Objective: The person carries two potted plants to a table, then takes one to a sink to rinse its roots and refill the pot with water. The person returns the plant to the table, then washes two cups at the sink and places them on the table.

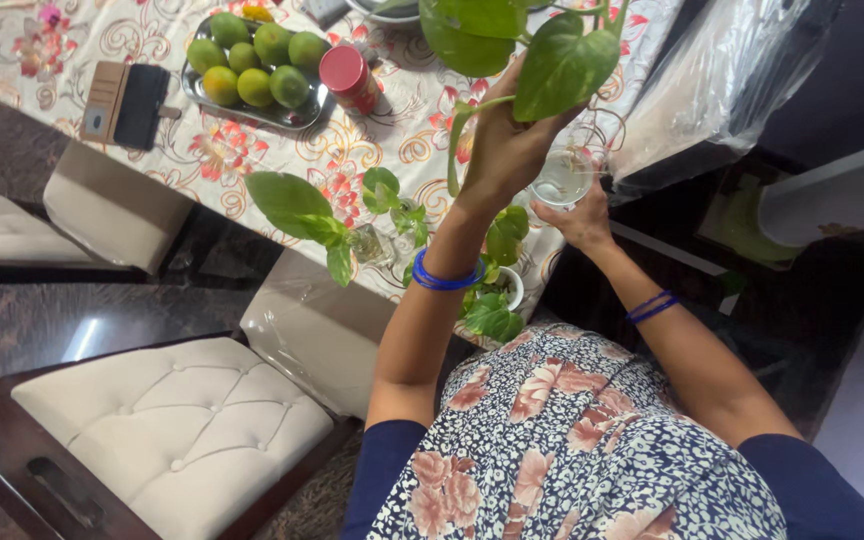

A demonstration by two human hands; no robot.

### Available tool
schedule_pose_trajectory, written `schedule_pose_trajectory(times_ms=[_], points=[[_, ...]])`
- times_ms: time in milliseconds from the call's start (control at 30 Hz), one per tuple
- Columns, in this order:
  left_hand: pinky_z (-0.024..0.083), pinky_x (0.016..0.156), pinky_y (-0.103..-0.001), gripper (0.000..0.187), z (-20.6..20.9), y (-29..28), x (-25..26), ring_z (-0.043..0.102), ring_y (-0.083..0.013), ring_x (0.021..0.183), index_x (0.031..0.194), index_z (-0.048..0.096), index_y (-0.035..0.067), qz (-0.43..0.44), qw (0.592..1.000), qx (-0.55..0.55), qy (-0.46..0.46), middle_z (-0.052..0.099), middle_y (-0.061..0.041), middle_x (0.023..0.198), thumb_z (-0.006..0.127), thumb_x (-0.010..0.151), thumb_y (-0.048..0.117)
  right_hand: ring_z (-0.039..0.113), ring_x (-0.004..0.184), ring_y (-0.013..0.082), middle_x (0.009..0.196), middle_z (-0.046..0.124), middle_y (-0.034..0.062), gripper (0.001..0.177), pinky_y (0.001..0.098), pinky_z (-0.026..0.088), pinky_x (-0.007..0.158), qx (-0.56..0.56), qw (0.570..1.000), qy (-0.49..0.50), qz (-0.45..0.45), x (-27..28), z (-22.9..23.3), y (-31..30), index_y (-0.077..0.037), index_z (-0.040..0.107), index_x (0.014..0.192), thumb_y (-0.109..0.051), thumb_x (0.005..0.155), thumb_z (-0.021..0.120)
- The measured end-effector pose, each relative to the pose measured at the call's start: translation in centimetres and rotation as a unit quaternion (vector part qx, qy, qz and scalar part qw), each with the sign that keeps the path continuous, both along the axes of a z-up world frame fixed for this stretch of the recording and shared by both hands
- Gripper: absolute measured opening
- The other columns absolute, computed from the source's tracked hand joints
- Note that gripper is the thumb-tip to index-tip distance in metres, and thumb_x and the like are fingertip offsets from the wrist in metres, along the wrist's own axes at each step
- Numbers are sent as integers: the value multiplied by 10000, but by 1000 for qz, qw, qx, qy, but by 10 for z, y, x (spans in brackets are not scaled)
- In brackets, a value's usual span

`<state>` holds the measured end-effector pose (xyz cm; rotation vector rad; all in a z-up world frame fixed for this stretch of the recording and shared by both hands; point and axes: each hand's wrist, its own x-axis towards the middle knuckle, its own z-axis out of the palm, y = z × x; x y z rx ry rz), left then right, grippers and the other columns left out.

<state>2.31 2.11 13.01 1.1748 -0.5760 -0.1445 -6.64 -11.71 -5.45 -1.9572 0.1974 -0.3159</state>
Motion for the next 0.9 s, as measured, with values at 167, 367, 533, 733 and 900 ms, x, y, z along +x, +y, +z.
schedule_pose_trajectory(times_ms=[167, 367, 533, 733, 900], points=[[606, 930, -306, 458, 6, 5, -10, 712, -137, 1075, 1368, 612, 0, 20, 996, 81, -27, 744, -89, 1198, 804, 956, 63, 656, 1171, 289, 1324, 633, 178, 1072, 382, 513, 1013, -35, 999, -26, -11, -10, 3, -2, 17, 354, 1548, -290, 698, 931], [596, 923, -307, 419, 15, -2, -34, 718, -144, 1067, 1313, 649, 0, 4, 990, 134, -32, 757, -96, 1200, 805, 941, 112, 684, 1148, 249, 1267, 671, 144, 844, 366, 543, 1013, -8, 999, 1, -47, -48, 20, -5, 1, 505, 1407, -274, 729, 926], [587, 956, -292, 345, 35, -19, -58, 718, -133, 1089, 1287, 667, -4, -82, 984, 153, -45, 758, -83, 1209, 773, 969, 75, 658, 1188, 234, 1298, 647, 152, 825, 372, 539, 1048, -4, 997, -56, -62, -92, 45, -12, -1, 504, 1408, -187, 731, 939], [549, 1053, -284, 386, 58, -66, -97, 685, -136, 1164, 1353, 622, 9, -243, 968, 66, -10, 713, -87, 1285, 712, 978, -14, 620, 1256, 235, 1371, 590, 132, 881, 372, 521, 1081, 44, 992, -77, -86, -152, 68, -43, 0, 385, 1476, -142, 780, 907], [552, 1045, -288, 386, 61, -123, -133, 694, -152, 1141, 1322, 627, 14, -270, 958, 89, -28, 722, -97, 1269, 711, 947, -17, 643, 1222, 239, 1349, 605, 131, 862, 369, 543, 1050, 13, 986, -101, -135, -198, 72, -87, -12, 405, 1462, -140, 777, 913]])
